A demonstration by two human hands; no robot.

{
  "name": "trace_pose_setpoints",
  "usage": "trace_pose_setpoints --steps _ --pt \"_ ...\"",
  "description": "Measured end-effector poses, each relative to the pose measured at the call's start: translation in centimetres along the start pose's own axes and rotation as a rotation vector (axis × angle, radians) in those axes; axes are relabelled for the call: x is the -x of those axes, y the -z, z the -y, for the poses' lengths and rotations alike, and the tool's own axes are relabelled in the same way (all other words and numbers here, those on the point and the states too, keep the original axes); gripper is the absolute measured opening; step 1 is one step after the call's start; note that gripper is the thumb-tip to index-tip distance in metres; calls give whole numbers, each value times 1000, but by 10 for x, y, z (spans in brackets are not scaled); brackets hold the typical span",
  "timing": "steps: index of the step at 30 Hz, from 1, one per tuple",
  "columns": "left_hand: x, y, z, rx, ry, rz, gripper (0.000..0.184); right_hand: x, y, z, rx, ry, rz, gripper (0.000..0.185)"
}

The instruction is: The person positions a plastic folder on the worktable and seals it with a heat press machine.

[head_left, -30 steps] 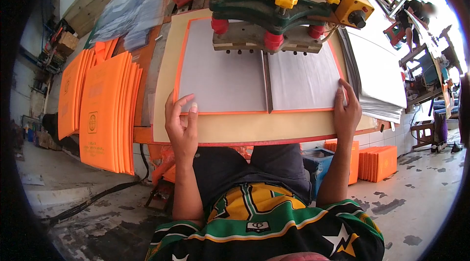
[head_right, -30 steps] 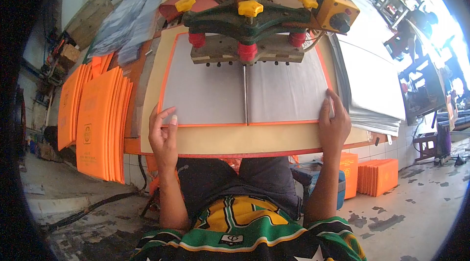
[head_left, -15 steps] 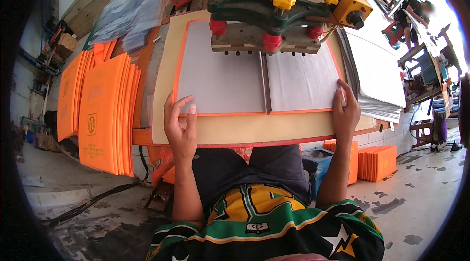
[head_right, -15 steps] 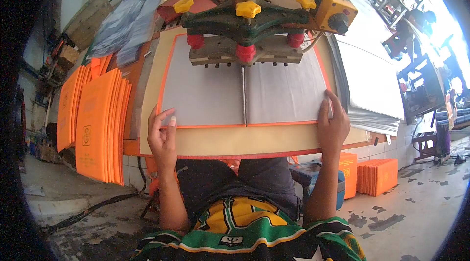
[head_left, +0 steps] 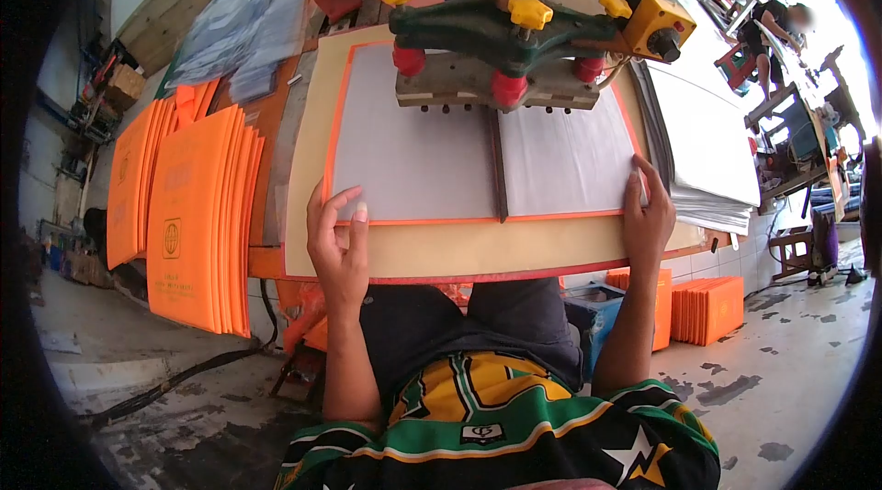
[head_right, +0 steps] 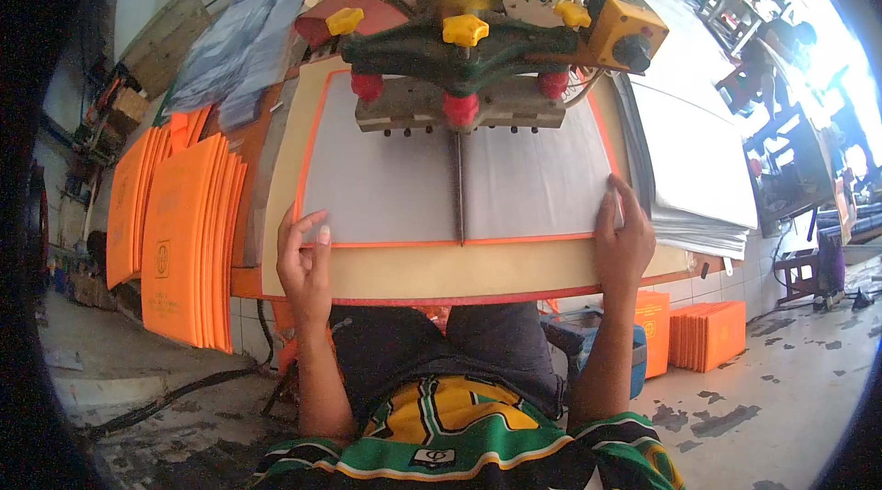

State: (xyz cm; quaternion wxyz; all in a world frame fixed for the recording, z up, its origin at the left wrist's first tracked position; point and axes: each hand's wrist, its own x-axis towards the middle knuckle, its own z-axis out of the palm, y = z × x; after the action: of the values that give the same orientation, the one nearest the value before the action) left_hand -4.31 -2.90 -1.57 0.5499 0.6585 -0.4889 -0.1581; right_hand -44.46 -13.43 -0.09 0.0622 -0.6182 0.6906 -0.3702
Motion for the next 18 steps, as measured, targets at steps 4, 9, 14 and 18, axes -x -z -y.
trace_pose_setpoints --steps 4,9,14,18 --pt "0 0 0 11 3 0 27 0 0 0 -10 10 -2 37" --pt "-1 0 8 12 -27 -3 27 0 -3 -5 -24 60 -40 36" --pt "-1 0 3 43 37 6 27 0 -4 -7 -19 83 -54 36" --pt "-1 0 6 17 2 -1 27 0 3 2 -22 -4 13 37"
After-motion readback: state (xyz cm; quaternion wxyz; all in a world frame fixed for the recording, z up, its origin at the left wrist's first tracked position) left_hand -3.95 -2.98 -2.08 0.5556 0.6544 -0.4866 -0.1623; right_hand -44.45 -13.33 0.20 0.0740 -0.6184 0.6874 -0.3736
